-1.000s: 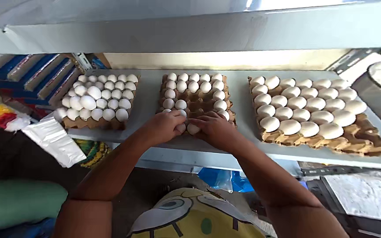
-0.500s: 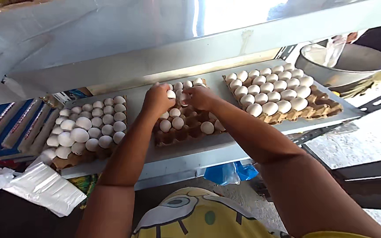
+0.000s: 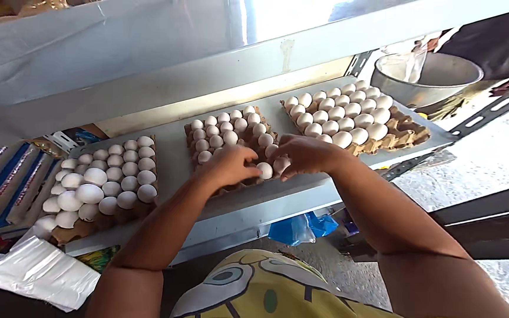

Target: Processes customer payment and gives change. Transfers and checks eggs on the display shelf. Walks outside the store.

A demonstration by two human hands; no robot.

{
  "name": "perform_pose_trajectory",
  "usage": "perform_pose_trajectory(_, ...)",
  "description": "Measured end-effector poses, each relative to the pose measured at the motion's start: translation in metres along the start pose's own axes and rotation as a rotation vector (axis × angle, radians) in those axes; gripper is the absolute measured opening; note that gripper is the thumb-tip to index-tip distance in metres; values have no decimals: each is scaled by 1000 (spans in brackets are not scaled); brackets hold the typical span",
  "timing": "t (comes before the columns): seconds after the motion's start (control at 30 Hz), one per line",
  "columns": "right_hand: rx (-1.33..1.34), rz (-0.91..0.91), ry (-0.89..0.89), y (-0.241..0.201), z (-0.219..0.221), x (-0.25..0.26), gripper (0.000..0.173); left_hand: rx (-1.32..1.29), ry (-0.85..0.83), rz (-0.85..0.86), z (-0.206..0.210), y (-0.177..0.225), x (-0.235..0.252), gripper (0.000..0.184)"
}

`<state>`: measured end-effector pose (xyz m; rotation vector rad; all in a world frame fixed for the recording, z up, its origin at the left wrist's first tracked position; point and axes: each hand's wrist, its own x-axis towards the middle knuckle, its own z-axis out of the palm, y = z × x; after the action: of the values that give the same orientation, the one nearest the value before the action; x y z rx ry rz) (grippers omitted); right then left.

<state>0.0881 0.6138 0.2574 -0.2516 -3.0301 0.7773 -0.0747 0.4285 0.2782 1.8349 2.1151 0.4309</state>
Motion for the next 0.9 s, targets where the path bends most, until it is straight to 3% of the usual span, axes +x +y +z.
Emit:
perform_pose_trajectory(0.07,40,31,-7,8,7,-5,37,89,-30,-11,21,10,6,43)
perform_pose_trajectory(0.17,73,40,13,16,10,-6,37,168,-20,-74,33,19,13,41)
perform_pose_trajectory(0.3,224,14,31,31,7,-8,37,4,31,-100,23,15,14,40)
perform_pose_trajectory(0.43,436,5,165,34,-10,2,38,-80,225,-226,-8,-7,16,46)
perform_pose_trajectory(0.57,266,42,326,15,-19,59,41,104,207,-424,-16,-25,27,44)
perform_pose_trajectory(0.7,4,58,190,2,-4,118,30,227,77,-511,-5,-30,39,40)
perform_pose_trajectory(0.8,-89,71,69,-1,3,130,26,313,44,-513,-2,-19,42,40)
perform_pose_trajectory(0.9,32,22,131,7,-12,112,37,241,152,-389,0,4,45,46)
